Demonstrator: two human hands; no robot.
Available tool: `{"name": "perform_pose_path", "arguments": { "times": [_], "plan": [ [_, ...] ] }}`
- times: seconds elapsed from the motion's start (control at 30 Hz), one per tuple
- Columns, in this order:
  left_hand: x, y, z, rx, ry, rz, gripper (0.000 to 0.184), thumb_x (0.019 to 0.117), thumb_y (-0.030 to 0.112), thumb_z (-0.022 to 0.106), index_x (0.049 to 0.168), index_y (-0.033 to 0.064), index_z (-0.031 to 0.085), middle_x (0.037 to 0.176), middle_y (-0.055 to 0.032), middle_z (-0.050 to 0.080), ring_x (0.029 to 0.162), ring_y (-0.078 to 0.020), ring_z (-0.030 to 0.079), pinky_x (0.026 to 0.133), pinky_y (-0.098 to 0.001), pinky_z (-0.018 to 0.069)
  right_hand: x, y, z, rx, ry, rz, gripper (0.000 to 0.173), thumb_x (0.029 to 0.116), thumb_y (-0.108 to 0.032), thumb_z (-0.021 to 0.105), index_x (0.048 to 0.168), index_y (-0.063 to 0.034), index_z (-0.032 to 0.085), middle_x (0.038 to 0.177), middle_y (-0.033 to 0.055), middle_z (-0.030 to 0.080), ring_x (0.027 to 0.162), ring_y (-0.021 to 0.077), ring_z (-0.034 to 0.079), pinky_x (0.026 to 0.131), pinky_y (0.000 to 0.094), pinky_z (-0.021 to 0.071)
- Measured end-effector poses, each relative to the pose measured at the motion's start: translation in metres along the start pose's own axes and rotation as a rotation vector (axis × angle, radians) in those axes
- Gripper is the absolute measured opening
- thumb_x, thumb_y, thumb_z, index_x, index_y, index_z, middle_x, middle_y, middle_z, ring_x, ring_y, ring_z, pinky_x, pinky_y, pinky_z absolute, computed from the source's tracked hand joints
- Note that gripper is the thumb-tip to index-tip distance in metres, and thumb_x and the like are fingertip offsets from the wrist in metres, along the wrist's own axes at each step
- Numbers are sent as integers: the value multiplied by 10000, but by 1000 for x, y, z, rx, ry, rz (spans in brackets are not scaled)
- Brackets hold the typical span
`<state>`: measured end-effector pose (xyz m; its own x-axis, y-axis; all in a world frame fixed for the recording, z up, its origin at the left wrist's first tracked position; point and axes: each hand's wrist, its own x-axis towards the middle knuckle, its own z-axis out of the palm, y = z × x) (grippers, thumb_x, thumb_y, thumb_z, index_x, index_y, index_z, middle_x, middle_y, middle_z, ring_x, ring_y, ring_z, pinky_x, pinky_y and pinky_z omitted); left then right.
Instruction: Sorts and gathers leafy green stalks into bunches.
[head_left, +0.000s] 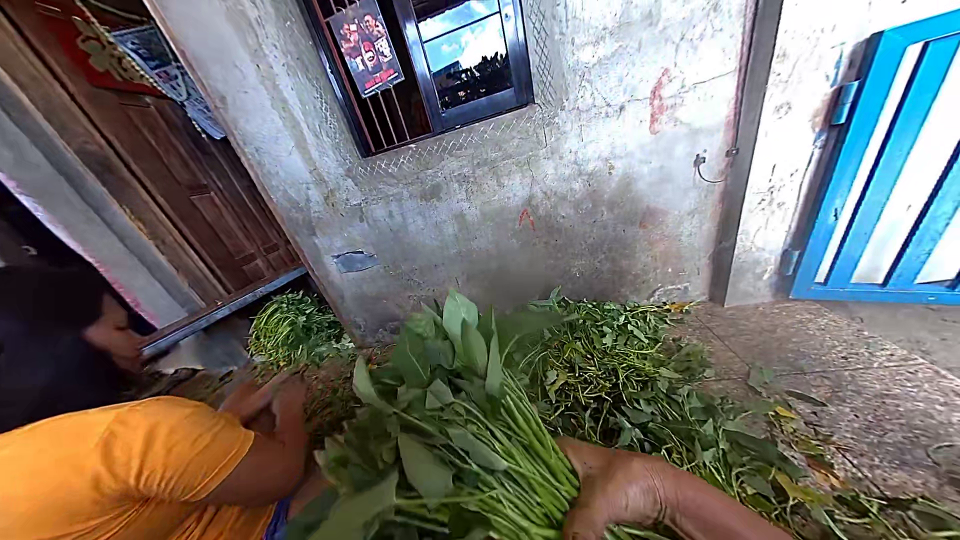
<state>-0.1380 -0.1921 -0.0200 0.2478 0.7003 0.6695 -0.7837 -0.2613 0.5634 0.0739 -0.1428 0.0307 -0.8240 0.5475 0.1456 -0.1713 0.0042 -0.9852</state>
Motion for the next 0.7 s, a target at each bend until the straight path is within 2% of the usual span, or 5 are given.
{"name": "perform_pose_path", "arguments": {
  "times": [0.13,0.3,0.43,0.53,0.7],
  "plan": [
    [32,3,8,20,174,-145,228,888,233,756,1100,166,804,1108,-2,781,1073,-70,719,971,-255,569,2,9,-4,191,56,103,507,793,-228,814,1246,-176,592,1113,-49,734,1033,84,705,922,327,593],
    [36,-29,-22,-249,253,-279,442,820,233,819,1186,5,722,1265,-254,683,1225,-373,651,1051,-500,525,2,22,-11,251,133,201,581,770,-426,850,1231,-186,590,1090,-45,726,1018,88,703,920,328,589],
    [42,-37,-9,-222,490,-214,363,755,270,862,1015,38,760,1084,-219,749,1031,-328,743,884,-462,620,-1,22,-13,280,182,215,624,775,-488,848,1243,-170,583,1111,-24,727,1049,109,703,946,345,583],
    [46,-44,-27,-397,429,-258,494,784,307,853,1154,10,715,1217,-279,692,1162,-433,674,987,-576,553,-8,23,-7,275,222,223,540,770,-455,840,1177,-193,602,1057,-44,735,1003,91,710,906,320,593],
    [54,-50,-46,-545,360,-290,602,820,401,811,1284,49,662,1337,-293,627,1278,-519,569,1066,-725,417,-34,55,5,291,246,213,600,777,-689,760,1123,-212,651,1021,-68,734,965,51,697,868,289,586]
  ]
}}
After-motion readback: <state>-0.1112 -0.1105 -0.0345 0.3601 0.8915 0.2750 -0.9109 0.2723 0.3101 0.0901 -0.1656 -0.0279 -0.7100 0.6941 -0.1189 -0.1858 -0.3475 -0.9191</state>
